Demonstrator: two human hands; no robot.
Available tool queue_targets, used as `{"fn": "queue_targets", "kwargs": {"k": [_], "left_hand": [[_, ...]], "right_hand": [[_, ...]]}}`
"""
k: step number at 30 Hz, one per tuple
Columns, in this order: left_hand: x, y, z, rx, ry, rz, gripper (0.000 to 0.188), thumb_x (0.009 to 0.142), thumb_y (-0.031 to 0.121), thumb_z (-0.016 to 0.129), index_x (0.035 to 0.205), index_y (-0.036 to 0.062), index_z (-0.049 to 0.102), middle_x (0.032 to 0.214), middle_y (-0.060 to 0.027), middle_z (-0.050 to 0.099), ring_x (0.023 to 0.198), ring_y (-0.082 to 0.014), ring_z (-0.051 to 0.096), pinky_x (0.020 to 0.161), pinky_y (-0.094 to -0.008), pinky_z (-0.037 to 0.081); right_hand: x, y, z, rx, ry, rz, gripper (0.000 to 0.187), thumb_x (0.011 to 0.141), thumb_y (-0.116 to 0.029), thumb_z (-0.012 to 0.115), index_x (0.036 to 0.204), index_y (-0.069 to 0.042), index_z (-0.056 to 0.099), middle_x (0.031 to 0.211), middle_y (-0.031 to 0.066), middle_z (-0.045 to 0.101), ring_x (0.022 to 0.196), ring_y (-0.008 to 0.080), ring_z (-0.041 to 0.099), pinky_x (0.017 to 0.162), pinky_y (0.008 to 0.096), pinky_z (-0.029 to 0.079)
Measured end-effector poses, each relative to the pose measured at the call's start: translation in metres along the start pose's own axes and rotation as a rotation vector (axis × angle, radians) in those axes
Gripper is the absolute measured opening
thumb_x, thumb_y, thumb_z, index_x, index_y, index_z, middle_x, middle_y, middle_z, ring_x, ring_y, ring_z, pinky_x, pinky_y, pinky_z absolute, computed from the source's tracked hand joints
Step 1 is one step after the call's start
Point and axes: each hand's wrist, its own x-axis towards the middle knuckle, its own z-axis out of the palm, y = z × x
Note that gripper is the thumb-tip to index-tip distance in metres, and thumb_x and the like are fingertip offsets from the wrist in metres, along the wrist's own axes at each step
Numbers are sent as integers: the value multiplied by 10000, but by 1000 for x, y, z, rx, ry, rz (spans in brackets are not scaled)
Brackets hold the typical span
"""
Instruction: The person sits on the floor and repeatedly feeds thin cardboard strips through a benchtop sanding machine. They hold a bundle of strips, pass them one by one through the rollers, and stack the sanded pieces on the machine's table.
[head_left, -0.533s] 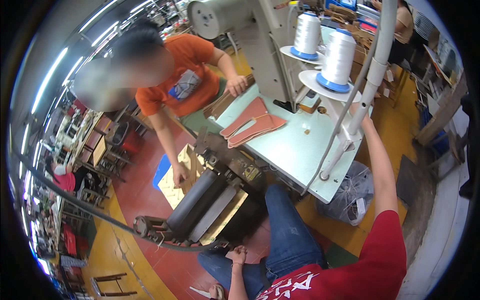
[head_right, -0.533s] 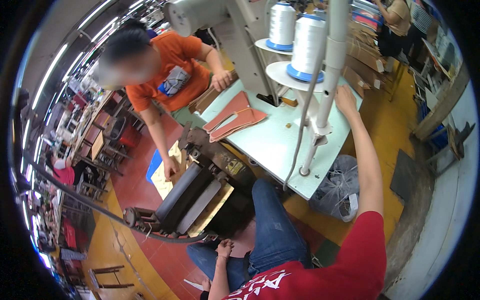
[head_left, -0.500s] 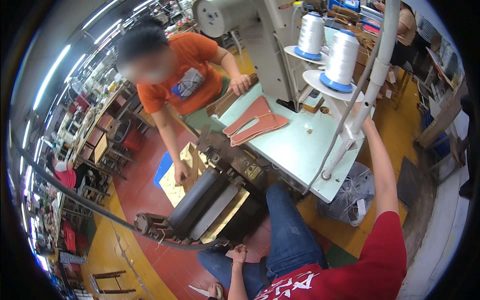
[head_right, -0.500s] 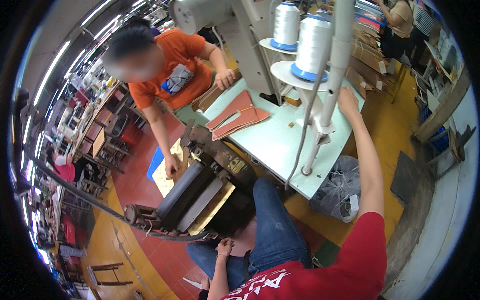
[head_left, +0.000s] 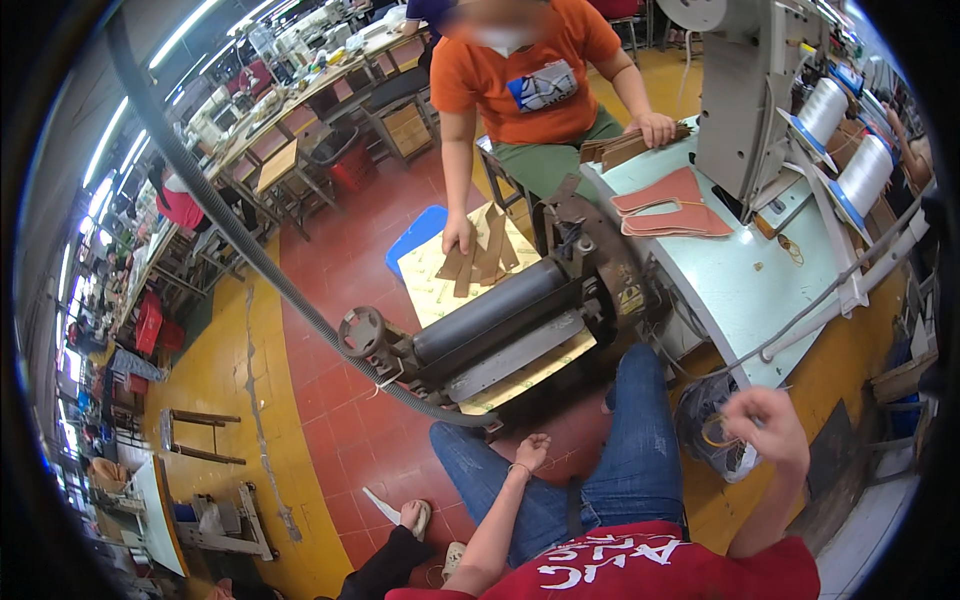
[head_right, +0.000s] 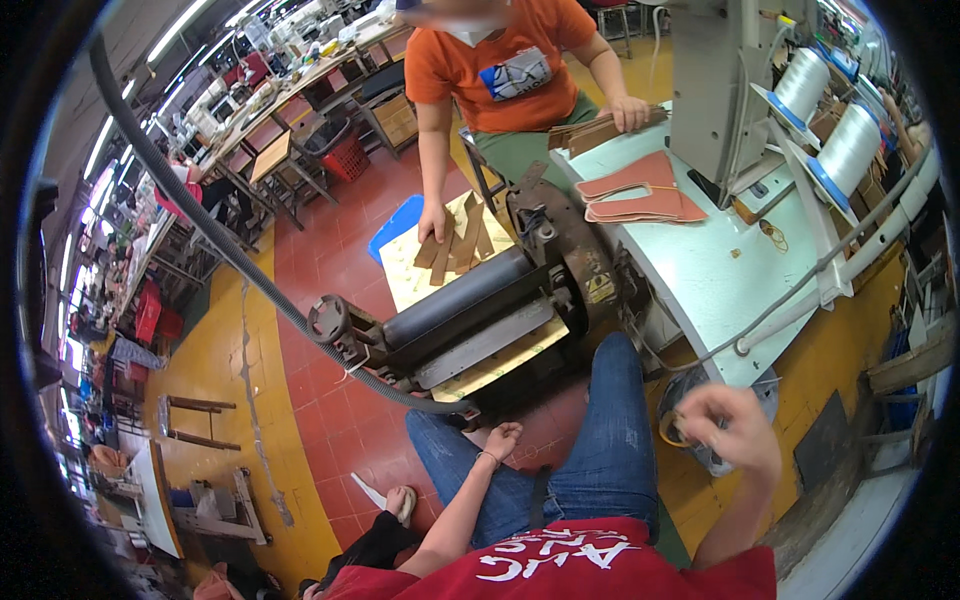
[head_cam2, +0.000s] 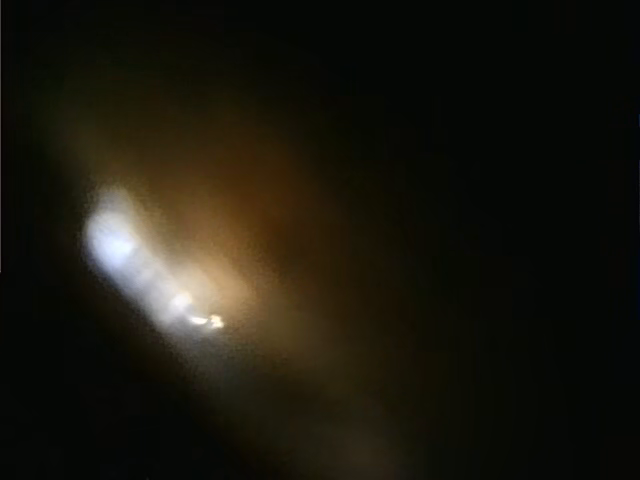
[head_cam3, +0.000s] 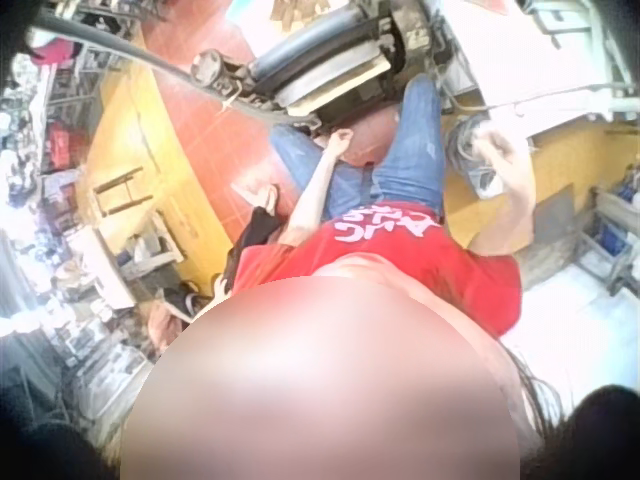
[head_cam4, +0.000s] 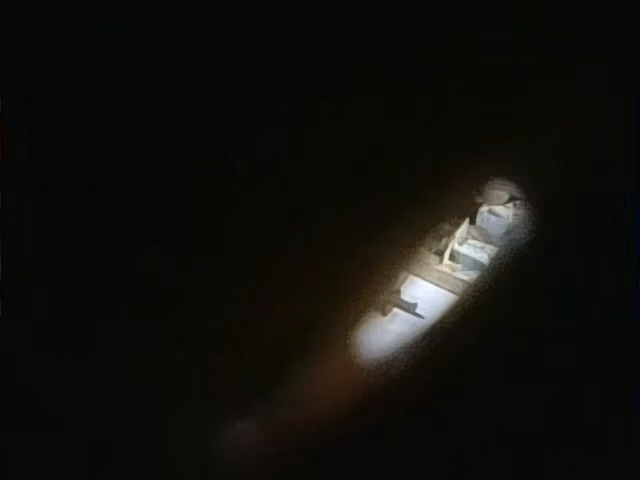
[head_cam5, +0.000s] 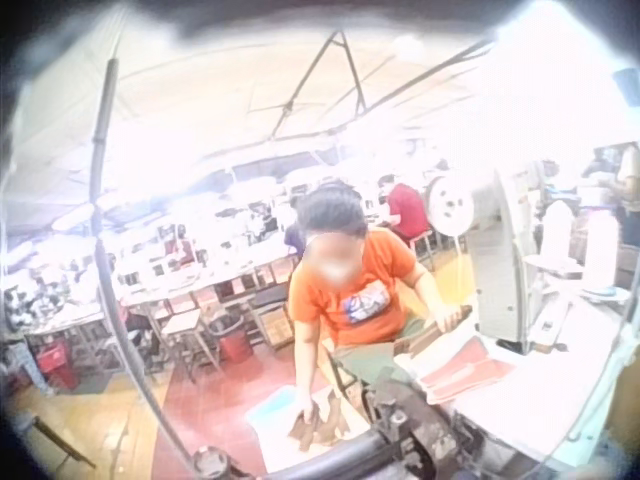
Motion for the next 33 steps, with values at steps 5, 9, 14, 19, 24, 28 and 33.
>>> {"fn": "queue_targets", "kwargs": {"k": [5, 9, 14, 19, 24, 28, 33], "left_hand": [[-23, 30, -5, -333, 23, 69, 301, 897, 187, 575, 1117, -18, 570, 957, -100, 648, 883, -160, 627, 774, -276, 513], [-33, 44, -18, -426, 56, -12, 287, 916, 136, 545, 1131, -54, 535, 1015, -120, 622, 902, -177, 627, 777, -275, 522], [-30, 46, -22, -391, 40, 0, 307, 934, 234, 520, 1180, 51, 534, 1030, -78, 649, 870, -156, 634, 686, -257, 475], [-26, 46, -21, -379, -4, -51, 293, 926, 195, 533, 1160, 18, 536, 1009, -95, 645, 880, -171, 639, 652, -246, 482], [-22, 46, -20, -351, -17, -76, 325, 927, 202, 545, 1149, -34, 529, 1001, -128, 637, 855, -181, 642, 688, -260, 503], [-9, 42, -19, -317, -34, -102, 282, 922, 194, 562, 1107, -18, 562, 956, -110, 647, 827, -167, 630, 719, -255, 502], [-4, 29, -23, -173, -135, -109, 257, 932, 277, 524, 1063, 58, 547, 924, -94, 671, 733, -173, 651, 534, -277, 493]], "right_hand": [[161, -18, 12, -474, 133, -344, 135, 835, -68, 595, 939, 18, 595, 806, 65, 625, 706, 108, 594, 662, 266, 474], [305, -19, -22, -847, 430, -403, 181, 822, -171, 627, 952, -50, 600, 751, 150, 627, 714, 291, 613, 644, 393, 451], [377, 7, -42, -1124, 465, -362, 253, 815, -251, 645, 1024, -115, 597, 832, 152, 647, 809, 346, 617, 682, 444, 466], [381, 25, -35, -1199, 320, -277, 336, 812, -311, 638, 1067, -109, 554, 900, 159, 650, 873, 339, 624, 722, 451, 484], [334, 11, -16, -1054, 709, -486, 339, 822, -351, 630, 1021, -77, 604, 889, 127, 657, 826, 331, 623, 689, 417, 490], [205, 10, 28, -202, 324, -365, 225, 863, -194, 577, 1010, -25, 587, 987, 99, 636, 928, 176, 608, 785, 344, 485], [35, 0, -15, -107, -517, -52, 296, 866, -221, 651, 1088, -32, 604, 860, 46, 660, 802, 118, 610, 710, 258, 484]]}}
